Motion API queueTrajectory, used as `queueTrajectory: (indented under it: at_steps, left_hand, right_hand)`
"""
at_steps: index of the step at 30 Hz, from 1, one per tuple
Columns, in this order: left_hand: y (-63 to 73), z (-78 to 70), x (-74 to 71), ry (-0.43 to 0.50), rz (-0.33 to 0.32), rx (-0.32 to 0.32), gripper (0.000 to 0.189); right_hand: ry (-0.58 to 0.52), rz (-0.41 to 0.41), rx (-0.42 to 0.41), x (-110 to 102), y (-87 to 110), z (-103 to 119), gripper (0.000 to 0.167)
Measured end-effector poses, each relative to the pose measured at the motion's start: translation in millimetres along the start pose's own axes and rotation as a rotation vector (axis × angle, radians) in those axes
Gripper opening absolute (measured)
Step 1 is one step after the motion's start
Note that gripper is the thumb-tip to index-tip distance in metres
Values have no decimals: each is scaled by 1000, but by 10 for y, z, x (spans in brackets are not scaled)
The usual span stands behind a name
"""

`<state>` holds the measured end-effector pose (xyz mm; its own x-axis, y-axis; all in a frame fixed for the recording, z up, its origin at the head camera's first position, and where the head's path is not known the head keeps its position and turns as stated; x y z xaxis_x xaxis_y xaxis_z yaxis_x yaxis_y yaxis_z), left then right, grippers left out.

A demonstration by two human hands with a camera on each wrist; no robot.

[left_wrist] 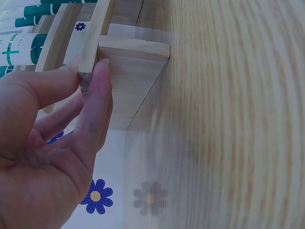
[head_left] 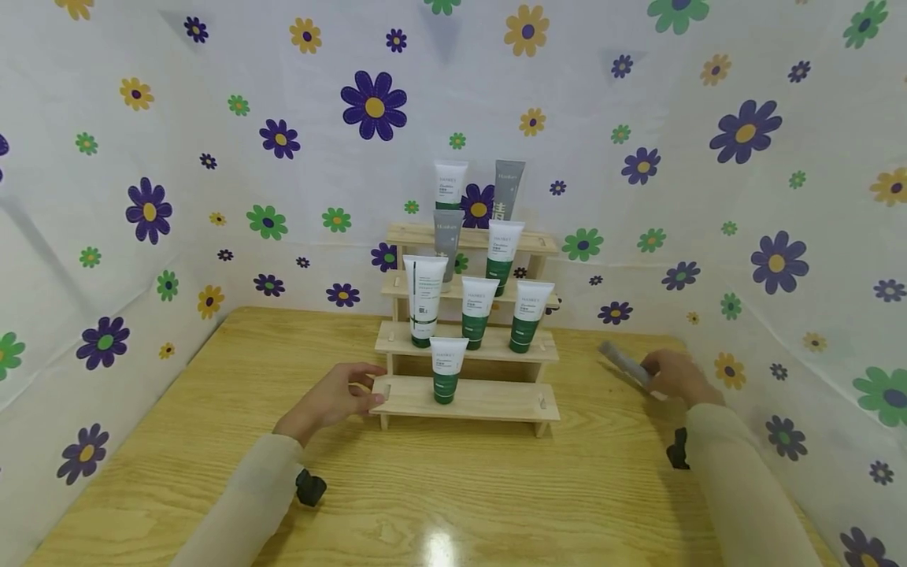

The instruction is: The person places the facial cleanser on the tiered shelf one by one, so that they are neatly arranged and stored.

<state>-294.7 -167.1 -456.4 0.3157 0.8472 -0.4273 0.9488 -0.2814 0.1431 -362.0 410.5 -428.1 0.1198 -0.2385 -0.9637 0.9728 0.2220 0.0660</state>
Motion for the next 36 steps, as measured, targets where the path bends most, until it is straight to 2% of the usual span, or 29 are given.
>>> queueTrajectory:
  at_steps: [5,14,27,36]
  left_hand:
    - [-9,0,-4,-4,-4,9,50]
    - [-13,-10,-4,-1,-2,12,49]
    - [-17,-5,-8,1,1,12,49]
    - [-10,-7,-3,-5,-4,-2,49]
  right_hand:
    - [-31,-20,-106,-81,-10,122,34]
    - [-254,127,-93,-186,75,312,41]
    - [-498,197,-193,-224,148,481,43]
    - [-530,196,-237,-248,157,631,52]
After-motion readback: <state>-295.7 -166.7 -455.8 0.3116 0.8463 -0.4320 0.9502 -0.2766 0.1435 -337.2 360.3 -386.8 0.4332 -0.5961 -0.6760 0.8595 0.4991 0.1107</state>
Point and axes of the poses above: each hand's wrist, its own y-axis away from the middle knuckle, its own x-axis out of the palm, z = x × y, the point moved 3 cm from there along -y, towards the middle knuckle, and after that the axes turned 2 degrees about y, right-handed, at the moved point
